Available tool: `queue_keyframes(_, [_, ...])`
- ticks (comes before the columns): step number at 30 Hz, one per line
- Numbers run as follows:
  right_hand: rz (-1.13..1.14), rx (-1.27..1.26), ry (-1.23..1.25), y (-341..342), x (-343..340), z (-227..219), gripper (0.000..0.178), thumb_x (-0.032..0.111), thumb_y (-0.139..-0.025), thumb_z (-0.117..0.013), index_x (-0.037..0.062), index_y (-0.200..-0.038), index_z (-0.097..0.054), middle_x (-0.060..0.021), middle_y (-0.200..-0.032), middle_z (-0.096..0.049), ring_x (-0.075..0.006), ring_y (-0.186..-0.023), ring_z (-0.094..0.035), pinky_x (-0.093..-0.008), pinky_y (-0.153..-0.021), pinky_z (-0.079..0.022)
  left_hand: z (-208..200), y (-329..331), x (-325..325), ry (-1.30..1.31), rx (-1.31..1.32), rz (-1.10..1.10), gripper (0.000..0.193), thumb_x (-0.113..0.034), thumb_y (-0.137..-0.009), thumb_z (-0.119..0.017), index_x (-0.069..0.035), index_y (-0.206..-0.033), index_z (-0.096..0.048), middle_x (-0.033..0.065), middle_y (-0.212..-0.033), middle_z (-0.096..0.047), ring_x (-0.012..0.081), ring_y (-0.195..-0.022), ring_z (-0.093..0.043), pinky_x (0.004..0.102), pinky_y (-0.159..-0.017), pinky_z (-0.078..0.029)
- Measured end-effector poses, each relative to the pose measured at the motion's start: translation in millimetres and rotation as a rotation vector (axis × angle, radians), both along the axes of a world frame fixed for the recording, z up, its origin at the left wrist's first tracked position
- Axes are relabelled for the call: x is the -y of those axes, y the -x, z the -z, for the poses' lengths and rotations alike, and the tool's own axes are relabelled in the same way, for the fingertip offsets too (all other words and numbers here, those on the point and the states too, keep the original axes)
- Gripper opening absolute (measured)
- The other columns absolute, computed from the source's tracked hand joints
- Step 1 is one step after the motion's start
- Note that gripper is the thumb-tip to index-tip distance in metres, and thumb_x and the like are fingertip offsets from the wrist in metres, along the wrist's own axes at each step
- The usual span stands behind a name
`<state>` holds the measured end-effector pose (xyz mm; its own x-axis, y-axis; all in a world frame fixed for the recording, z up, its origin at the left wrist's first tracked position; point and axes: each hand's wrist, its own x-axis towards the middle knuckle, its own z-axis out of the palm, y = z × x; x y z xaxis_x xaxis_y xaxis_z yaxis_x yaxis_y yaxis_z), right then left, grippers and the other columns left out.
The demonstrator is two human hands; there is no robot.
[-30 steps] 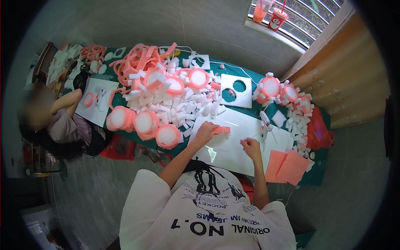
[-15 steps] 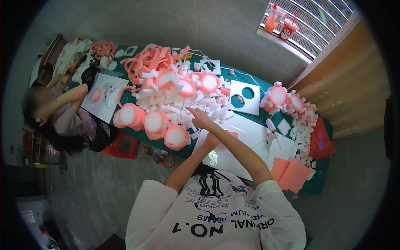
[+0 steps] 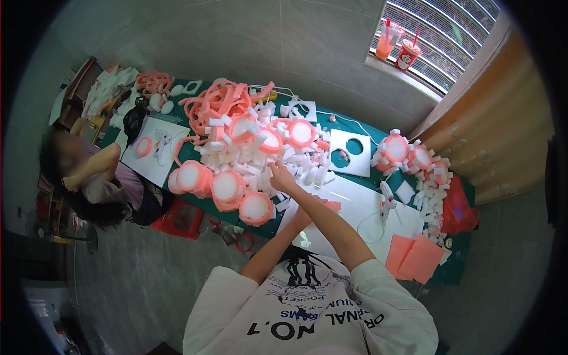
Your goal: The person crafts foam objects by applying glue to foam pieces with a hot glue gun and joining them together by hand.
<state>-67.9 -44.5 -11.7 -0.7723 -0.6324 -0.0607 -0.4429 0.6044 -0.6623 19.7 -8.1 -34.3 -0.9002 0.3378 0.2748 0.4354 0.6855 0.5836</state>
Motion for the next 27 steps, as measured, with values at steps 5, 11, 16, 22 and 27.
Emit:
queue_keyframes(5, [0.117, 0.038, 0.201, 4.3, 3.5, 1.3, 0.058, 0.004, -0.063, -0.054, 0.0064, -0.116, -0.032, -0.0251, -0.107, -0.041, -0.0379, -0.095, -0.048, -0.0419, -0.077, -0.041, 7.9, -2.4, -1.9, -0.18, 0.066, -0.004, 0.023, -0.015, -0.072, -0.061, -0.002, -0.09, -0.056, 0.0076, -0.087, -0.056, 0.019, -0.081, -0.052, 0.0308, -0.072, -0.041])
queue_keyframes(11, [0.107, 0.002, 0.1, 14.3, 4.1, 10.6, 0.051, 0.005, -0.062, -0.057, 0.0059, -0.11, -0.039, -0.022, -0.102, -0.046, -0.0359, -0.089, -0.051, -0.0405, -0.075, -0.041, -0.2, -2.8, -1.5, -0.306, 0.061, 0.01, 0.02, -0.01, -0.071, -0.062, -0.001, -0.088, -0.057, 0.0086, -0.08, -0.055, 0.0182, -0.075, -0.053, 0.0299, -0.07, -0.041])
queue_keyframes(16, [0.067, -0.008, 0.106, 14.1, -6.2, 19.1, 0.033, 0.005, -0.061, -0.059, 0.0036, -0.093, -0.05, -0.0181, -0.088, -0.053, -0.033, -0.08, -0.053, -0.0386, -0.071, -0.042, 8.7, -4.6, -1.1, -0.262, 0.126, 0.034, 0.034, -0.024, -0.069, -0.058, -0.008, -0.099, -0.057, 0.0093, -0.09, -0.056, 0.023, -0.086, -0.05, 0.0361, -0.08, -0.035])
queue_keyframes(22, [0.108, 0.028, 0.461, -2.2, -33.9, -21.9, 0.032, 0.01, -0.067, -0.062, 0.0019, -0.098, -0.053, -0.0125, -0.087, -0.056, -0.0242, -0.078, -0.055, -0.0319, -0.07, -0.044, -12.3, -8.6, -2.0, -0.281, 0.225, -0.075, 0.021, -0.018, -0.071, -0.058, -0.007, -0.09, -0.059, 0.0125, -0.087, -0.059, 0.0287, -0.086, -0.053, 0.0352, -0.073, -0.041])
queue_keyframes(27, [0.251, 0.613, 0.962, -30.0, -100.3, -79.3, 0.031, 0.012, -0.078, -0.054, 0.0062, -0.108, -0.05, -0.0048, -0.088, -0.054, -0.0138, -0.077, -0.054, -0.027, -0.068, -0.045, 1.2, 4.7, 0.0, -0.338, 0.04, -0.01, 0.022, -0.014, -0.064, -0.063, -0.006, -0.083, -0.059, 0.0117, -0.079, -0.058, 0.0304, -0.081, -0.052, 0.038, -0.071, -0.04])
